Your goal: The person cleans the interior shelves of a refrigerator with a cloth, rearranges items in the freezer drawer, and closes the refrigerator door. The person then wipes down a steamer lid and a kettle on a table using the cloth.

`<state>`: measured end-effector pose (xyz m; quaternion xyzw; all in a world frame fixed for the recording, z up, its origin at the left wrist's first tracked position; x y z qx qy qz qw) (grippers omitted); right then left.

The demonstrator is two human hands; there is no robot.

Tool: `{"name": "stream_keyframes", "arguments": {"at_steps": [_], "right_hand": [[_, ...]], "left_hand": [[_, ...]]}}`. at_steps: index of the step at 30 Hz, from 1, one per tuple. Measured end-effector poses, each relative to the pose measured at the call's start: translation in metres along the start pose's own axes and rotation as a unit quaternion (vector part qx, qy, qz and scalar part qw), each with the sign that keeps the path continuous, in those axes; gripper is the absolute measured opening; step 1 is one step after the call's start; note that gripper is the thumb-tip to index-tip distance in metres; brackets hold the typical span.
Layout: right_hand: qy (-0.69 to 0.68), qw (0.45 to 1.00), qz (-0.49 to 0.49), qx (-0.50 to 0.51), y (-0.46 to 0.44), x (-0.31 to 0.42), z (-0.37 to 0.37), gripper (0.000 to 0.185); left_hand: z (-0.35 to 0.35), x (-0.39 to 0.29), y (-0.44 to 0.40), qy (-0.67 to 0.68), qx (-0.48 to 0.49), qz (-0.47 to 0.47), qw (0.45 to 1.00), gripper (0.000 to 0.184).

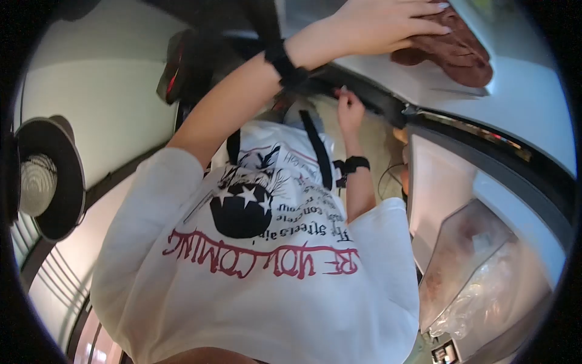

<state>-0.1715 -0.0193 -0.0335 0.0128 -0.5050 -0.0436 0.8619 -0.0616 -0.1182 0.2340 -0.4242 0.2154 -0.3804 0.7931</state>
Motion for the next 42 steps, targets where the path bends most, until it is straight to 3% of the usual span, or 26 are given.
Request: {"name": "stream_keyframes", "arguments": {"at_steps": [3,10,12,13,14,15,16,17,18,20,22,24,30,34,35,36,38,42], "right_hand": [[0.018,0.998,-0.054,-0.002,0.004,0.012,0.000,0.029],[-0.012,0.998,0.018,0.052,0.001,-0.001,-0.002,0.028],[-0.009,0.998,0.007,0.066,0.000,0.002,-0.002,0.029],[-0.013,0.998,0.024,0.057,-0.013,-0.006,-0.012,0.029],[-0.262,0.953,-0.151,0.007,-0.024,-0.045,-0.028,0.028],[-0.489,0.813,-0.313,-0.039,-0.025,-0.080,-0.046,0.027],[-0.490,0.814,-0.309,-0.050,-0.023,-0.098,-0.046,0.027],[-0.348,0.922,-0.171,0.004,-0.028,-0.105,-0.041,0.025],[-0.184,0.981,-0.028,0.054,-0.026,-0.102,-0.034,0.024],[0.020,0.994,0.088,0.068,-0.005,-0.001,-0.003,0.022],[0.043,0.991,0.110,0.065,-0.005,-0.004,-0.003,0.022],[0.065,0.991,0.085,0.083,-0.003,0.002,-0.001,0.026],[0.082,0.989,0.121,0.019,-0.005,-0.007,-0.001,0.027],[0.019,0.998,0.056,0.018,-0.003,0.002,0.014,0.031],[0.012,0.997,0.016,0.075,-0.003,0.002,0.013,0.033],[0.008,0.991,-0.024,0.134,-0.004,0.003,0.012,0.035],[-0.002,0.993,-0.014,0.113,-0.007,0.009,0.020,0.036],[0.007,0.998,0.009,0.069,0.004,0.003,0.008,0.039]], "left_hand": [[-0.004,0.004,0.002,0.128,-0.002,0.018,0.992,0.044],[0.020,-0.004,0.015,0.037,-0.014,-0.005,0.999,0.028],[0.037,-0.014,0.036,0.223,0.030,0.072,0.972,0.042],[0.046,-0.022,0.048,0.264,0.002,0.110,0.958,0.035],[0.053,-0.029,0.062,0.310,-0.023,0.149,0.939,0.030],[0.058,-0.036,0.076,0.332,0.041,0.193,0.922,0.028],[0.063,-0.045,0.094,0.357,0.107,0.240,0.896,0.026],[0.065,-0.051,0.112,0.370,0.152,0.284,0.871,0.024],[0.064,-0.055,0.129,0.381,0.199,0.324,0.843,0.022],[0.058,-0.060,0.164,0.390,0.282,0.373,0.793,0.020],[0.049,-0.060,0.185,0.380,0.315,0.404,0.770,0.022],[0.050,-0.056,0.189,0.347,0.281,0.433,0.783,0.025],[0.026,-0.045,0.208,0.357,0.269,0.486,0.751,0.027],[0.011,-0.030,0.254,0.296,0.225,0.490,0.789,0.030],[0.000,-0.021,0.272,0.261,0.220,0.502,0.794,0.030],[-0.012,-0.017,0.291,0.336,0.185,0.521,0.762,0.030],[-0.011,-0.020,0.288,0.290,0.215,0.514,0.778,0.031],[-0.024,-0.010,0.319,0.296,0.225,0.539,0.756,0.034]]}}
Point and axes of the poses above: each hand's wrist, its own y-axis away from the middle knuckle, its own z-axis out of the back of the hand, x = y × z, the point moved 5 cm from there along -y, towards the middle knuckle, and after that the axes turned 5 degrees about y, right-handed, at the moved point
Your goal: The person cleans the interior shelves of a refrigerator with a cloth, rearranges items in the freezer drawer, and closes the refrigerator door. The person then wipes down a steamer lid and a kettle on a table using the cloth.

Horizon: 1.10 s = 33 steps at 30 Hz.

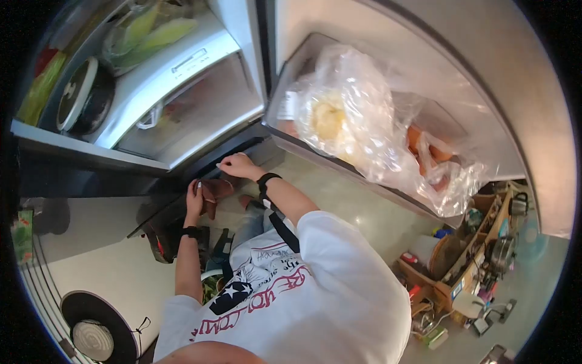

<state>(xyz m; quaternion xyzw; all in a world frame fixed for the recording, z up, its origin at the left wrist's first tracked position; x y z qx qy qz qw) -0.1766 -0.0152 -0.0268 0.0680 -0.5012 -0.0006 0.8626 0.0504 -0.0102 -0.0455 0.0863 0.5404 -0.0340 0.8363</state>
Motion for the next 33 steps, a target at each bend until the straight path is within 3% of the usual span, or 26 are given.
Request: {"name": "stream_keyframes", "arguments": {"at_steps": [2,5,10,14,16,20,22,23,25,33], "right_hand": [[0.076,0.993,0.067,-0.064,0.005,0.006,0.000,0.036],[0.047,0.995,0.030,-0.086,0.003,0.005,-0.005,0.033],[0.047,0.986,0.070,-0.143,0.007,0.008,-0.007,0.032],[0.033,0.991,0.053,-0.122,0.010,0.013,-0.008,0.034],[0.062,0.987,0.077,-0.126,0.017,0.016,-0.007,0.035],[0.049,0.994,0.059,-0.082,0.032,0.014,-0.010,0.034],[0.061,0.995,0.054,-0.049,0.037,0.016,-0.011,0.034],[0.081,0.995,0.049,-0.041,0.037,0.013,-0.014,0.034],[-0.004,1.000,0.017,0.013,0.032,-0.017,-0.028,0.035],[-0.024,0.997,-0.043,0.057,0.054,-0.017,-0.028,0.046]], "left_hand": [[0.004,0.019,-0.001,-0.051,0.000,0.012,0.999,0.035],[0.006,0.019,0.003,-0.056,-0.008,0.002,0.998,0.035],[0.011,0.002,0.022,-0.089,-0.059,-0.015,0.994,0.045],[0.013,-0.018,0.045,-0.169,-0.033,0.047,0.984,0.058],[0.010,-0.019,0.051,-0.182,0.034,0.037,0.982,0.064],[0.016,-0.025,0.069,-0.221,0.039,0.082,0.971,0.069],[0.013,-0.027,0.076,-0.291,0.084,0.110,0.947,0.074],[0.020,-0.028,0.078,-0.286,0.055,0.120,0.949,0.074],[0.013,-0.028,0.096,-0.340,0.107,0.050,0.933,0.076],[0.028,-0.028,0.111,-0.329,0.080,0.081,0.937,0.068]]}}
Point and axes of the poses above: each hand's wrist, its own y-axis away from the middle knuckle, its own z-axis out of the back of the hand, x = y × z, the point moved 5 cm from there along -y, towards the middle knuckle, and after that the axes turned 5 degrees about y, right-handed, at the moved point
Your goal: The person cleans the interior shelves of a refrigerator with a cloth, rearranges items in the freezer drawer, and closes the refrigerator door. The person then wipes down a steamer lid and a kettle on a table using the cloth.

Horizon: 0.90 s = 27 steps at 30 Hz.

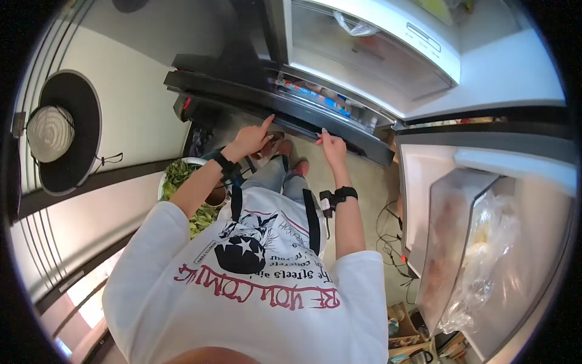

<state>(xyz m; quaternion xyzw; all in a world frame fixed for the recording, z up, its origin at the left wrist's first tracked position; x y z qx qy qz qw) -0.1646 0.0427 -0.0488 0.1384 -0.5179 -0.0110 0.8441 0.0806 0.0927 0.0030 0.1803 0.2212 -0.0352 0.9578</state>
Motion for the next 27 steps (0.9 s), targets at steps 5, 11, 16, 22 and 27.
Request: {"name": "stream_keyframes", "arguments": {"at_steps": [5,11,16,22,27], "right_hand": [[0.033,0.998,-0.015,0.057,0.025,-0.004,-0.006,0.048],[0.046,0.969,-0.031,0.239,0.057,-0.020,-0.019,0.038],[-0.071,0.948,-0.042,0.306,0.071,-0.025,-0.024,0.035],[-0.095,0.947,-0.013,0.308,0.056,-0.024,-0.022,0.036],[-0.117,0.927,-0.055,0.353,0.066,-0.004,-0.011,0.035]], "left_hand": [[-0.023,0.014,0.002,-0.026,0.034,-0.004,0.999,0.046],[-0.024,-0.002,0.040,-0.046,0.057,0.034,0.997,0.032],[-0.044,0.002,0.046,-0.131,0.026,-0.001,0.991,0.039],[-0.039,-0.002,0.032,-0.164,0.017,0.029,0.986,0.044],[-0.018,-0.018,0.045,-0.124,0.042,0.056,0.990,0.040]]}}
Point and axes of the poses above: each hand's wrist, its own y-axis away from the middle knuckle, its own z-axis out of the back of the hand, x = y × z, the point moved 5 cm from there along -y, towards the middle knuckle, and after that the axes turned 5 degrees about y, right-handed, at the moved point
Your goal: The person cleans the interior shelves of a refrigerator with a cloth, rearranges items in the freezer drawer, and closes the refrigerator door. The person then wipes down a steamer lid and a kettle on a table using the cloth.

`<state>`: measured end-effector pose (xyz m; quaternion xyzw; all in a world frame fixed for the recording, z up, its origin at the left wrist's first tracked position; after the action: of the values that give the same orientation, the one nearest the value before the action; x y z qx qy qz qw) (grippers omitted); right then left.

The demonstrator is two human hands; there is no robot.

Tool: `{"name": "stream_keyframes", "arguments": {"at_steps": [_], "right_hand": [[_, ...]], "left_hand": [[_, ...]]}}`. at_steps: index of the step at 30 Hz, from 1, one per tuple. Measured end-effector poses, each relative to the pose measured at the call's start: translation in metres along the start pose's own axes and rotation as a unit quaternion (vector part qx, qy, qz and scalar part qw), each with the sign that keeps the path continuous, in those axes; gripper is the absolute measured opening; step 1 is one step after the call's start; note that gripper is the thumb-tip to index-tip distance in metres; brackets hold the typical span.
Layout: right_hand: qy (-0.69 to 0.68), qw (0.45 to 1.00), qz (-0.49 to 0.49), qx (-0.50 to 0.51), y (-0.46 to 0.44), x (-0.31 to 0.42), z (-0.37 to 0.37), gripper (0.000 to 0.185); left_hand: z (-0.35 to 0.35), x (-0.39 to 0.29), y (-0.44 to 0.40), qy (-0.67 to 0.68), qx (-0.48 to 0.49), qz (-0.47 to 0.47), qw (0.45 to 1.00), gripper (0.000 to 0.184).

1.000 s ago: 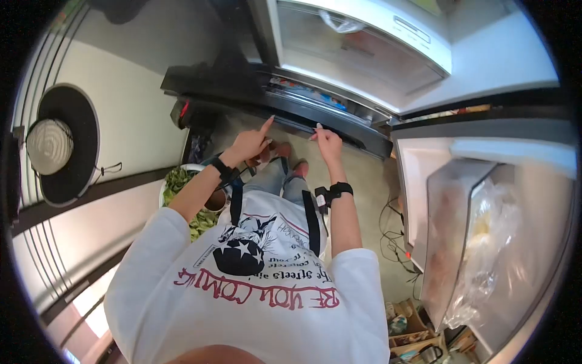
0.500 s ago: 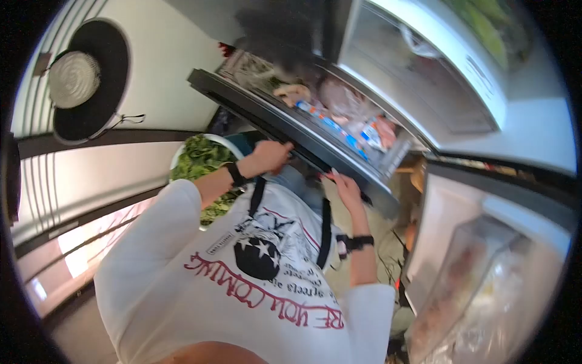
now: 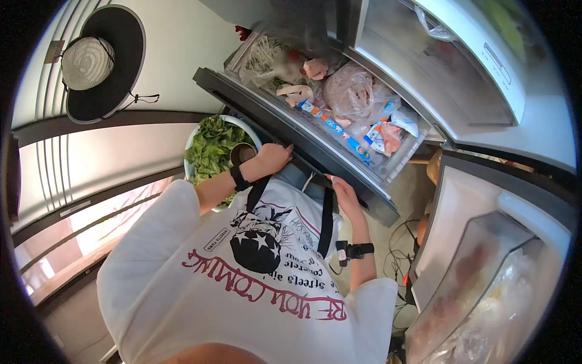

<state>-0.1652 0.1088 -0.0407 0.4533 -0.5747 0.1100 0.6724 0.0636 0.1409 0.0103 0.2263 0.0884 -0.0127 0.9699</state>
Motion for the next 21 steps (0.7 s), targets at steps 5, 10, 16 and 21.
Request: {"name": "stream_keyframes", "arguments": {"at_steps": [5,10,16,21], "right_hand": [[0.090,0.995,-0.035,0.002,0.006,0.013,-0.005,0.035],[0.017,0.993,0.113,-0.009,0.004,0.065,-0.008,0.049],[0.009,0.995,0.095,-0.028,-0.006,0.091,0.000,0.043],[0.080,0.978,-0.069,-0.181,0.017,0.089,0.031,0.044]], "left_hand": [[0.025,-0.010,-0.002,0.119,0.116,-0.032,0.986,0.030],[0.102,-0.070,-0.001,0.376,0.005,-0.174,0.910,0.029],[0.108,-0.089,-0.018,0.429,-0.043,-0.206,0.879,0.042],[0.073,-0.042,-0.052,0.181,-0.024,-0.168,0.969,0.046]]}}
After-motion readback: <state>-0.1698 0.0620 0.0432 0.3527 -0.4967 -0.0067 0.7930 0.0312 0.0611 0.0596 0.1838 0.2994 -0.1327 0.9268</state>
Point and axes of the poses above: each hand's wrist, its own y-axis away from the middle knuckle, its own z-axis out of the back of the hand, x = y × z, the point moved 5 cm from there along -y, towards the middle knuckle, and after that the axes turned 5 degrees about y, right-handed, at the moved point
